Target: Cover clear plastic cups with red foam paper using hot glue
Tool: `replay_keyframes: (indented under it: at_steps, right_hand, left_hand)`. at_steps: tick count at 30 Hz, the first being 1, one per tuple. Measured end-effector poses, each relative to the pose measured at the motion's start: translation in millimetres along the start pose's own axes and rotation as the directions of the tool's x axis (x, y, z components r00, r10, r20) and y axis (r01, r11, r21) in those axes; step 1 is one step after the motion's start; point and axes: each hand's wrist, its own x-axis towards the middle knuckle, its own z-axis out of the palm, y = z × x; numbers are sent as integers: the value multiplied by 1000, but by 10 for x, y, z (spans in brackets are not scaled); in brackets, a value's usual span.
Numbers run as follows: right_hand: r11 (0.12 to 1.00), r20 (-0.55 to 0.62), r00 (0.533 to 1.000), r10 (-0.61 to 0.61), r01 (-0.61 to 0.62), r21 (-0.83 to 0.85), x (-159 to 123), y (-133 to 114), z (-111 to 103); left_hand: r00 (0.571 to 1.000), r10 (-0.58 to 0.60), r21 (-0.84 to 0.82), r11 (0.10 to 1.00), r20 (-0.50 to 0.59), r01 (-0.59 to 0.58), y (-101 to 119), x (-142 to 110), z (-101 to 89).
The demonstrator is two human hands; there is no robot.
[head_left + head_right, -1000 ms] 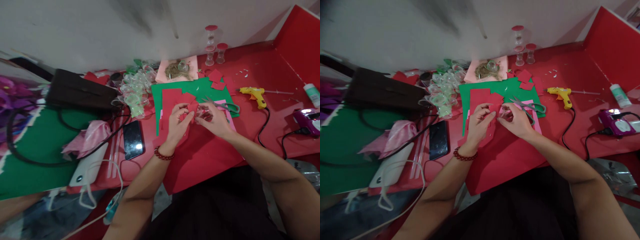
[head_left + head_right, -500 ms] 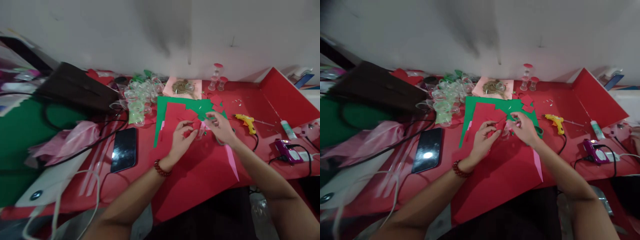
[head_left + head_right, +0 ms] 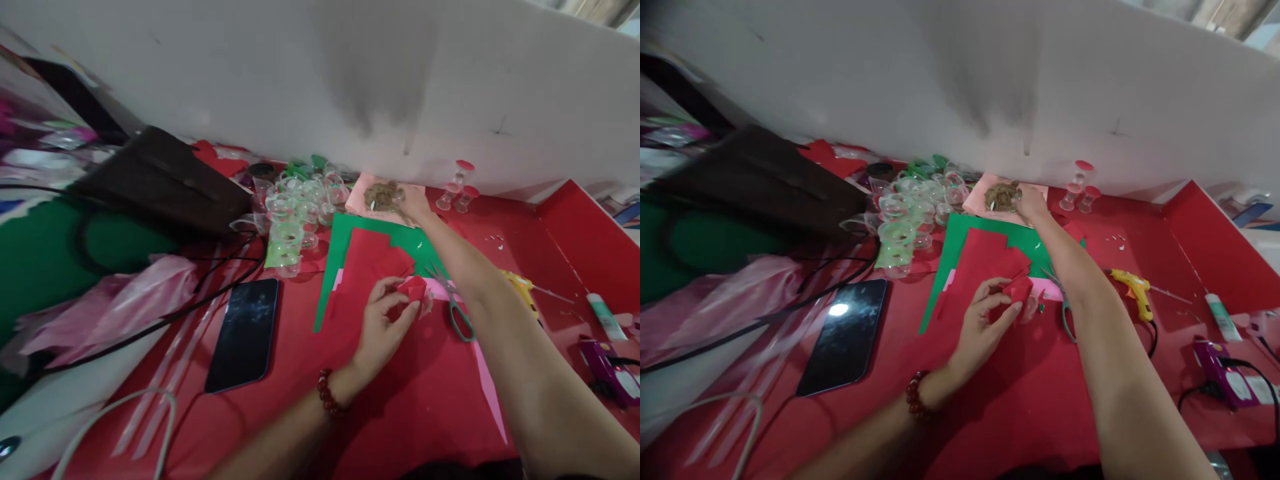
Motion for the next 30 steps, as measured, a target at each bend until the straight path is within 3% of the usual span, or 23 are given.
replay_keyframes:
  at_steps: [3,6,10,15,25,30]
  right_hand:
    - [998,-56,997,55,-55,-2,162,-37,18]
    - [995,-51,996,-78,74,-66,322,-148,-5]
    - [947,104,974,-199,219,-236,498,-340,-48]
    - [949,217,972,-88,148,-280,663,-413,-172]
    - [953,155,970,-187,218,-209,572,-273,-114]
    - [936,217,941,-261,302,-183,500,-177,-148]
  left_hand:
    - [1000,-18,-8,1000,7,18,22,-8,0]
    - [999,-30,0,1000,31,30,49,-3,-22]
    - [997,-61,4,998,52,61,68,12,-56]
    - [996,-87,-44,995,33,88,58,4,-37]
    - [995,-95,-54,994,40,97,98,37,-32]
    - [993,-107,-68,992,50,110,94,29,-21]
